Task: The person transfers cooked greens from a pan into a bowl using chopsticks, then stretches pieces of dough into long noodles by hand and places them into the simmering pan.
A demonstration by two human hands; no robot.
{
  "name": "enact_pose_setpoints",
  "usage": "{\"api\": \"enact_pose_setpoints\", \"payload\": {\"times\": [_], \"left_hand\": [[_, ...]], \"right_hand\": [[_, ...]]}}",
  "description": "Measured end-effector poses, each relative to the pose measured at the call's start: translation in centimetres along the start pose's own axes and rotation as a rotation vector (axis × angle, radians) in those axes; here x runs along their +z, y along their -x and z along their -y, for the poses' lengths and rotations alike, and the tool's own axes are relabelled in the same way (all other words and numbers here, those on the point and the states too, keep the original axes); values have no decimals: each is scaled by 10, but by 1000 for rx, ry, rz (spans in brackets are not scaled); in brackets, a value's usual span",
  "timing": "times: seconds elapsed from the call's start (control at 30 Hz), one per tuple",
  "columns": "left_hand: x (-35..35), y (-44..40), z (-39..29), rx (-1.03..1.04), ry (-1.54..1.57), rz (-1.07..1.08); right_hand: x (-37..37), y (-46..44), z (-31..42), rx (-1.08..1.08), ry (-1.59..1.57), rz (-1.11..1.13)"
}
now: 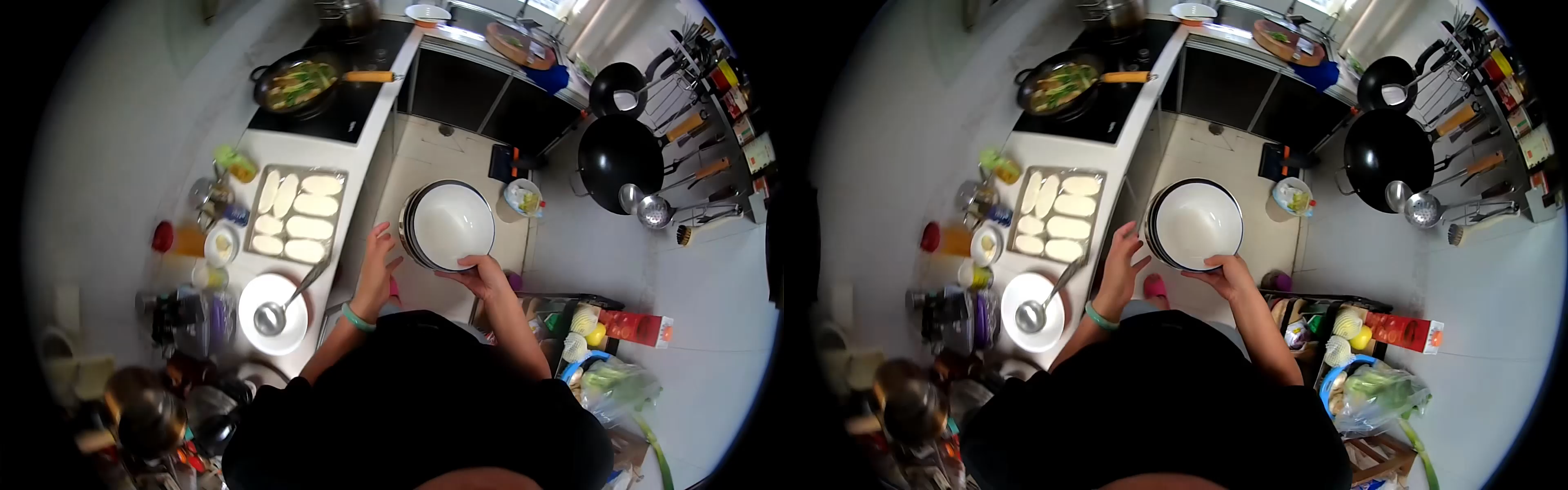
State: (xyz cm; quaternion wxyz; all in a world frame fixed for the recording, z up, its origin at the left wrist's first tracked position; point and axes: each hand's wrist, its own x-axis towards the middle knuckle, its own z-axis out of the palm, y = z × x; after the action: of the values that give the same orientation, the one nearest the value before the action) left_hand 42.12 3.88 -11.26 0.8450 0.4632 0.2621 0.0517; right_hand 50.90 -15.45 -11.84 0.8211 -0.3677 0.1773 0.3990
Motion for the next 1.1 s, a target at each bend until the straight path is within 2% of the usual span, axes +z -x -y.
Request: {"api": "enact_pose_setpoints", "payload": {"times": [0.17,0.2,0.27,0.3,0.37,0.43,0.5,0.6,0.77,0.93,1.1], "left_hand": [[34,-93,-32,-236,127,170],[45,-113,-28,-237,132,174],[47,-159,-9,-248,342,365],[65,-171,-19,-235,349,376],[86,-190,-35,-170,172,290],[100,-227,-39,-194,196,263],[117,-266,-37,-44,201,338],[143,-305,-47,16,155,280],[184,-366,-44,158,200,168],[203,-414,-52,277,174,-21],[188,-476,-50,275,312,-57]], "right_hand": [[21,-43,62,61,3,-60],[25,-52,82,56,25,-70],[15,-85,98,66,16,-39],[11,-97,118,67,31,-17],[10,-130,142,53,91,-50],[9,-162,184,99,167,-10],[0,-205,224,157,113,64],[8,-246,279,179,297,34],[27,-315,365,252,417,165],[50,-381,404,344,518,285],[72,-439,420,349,610,307]]}}
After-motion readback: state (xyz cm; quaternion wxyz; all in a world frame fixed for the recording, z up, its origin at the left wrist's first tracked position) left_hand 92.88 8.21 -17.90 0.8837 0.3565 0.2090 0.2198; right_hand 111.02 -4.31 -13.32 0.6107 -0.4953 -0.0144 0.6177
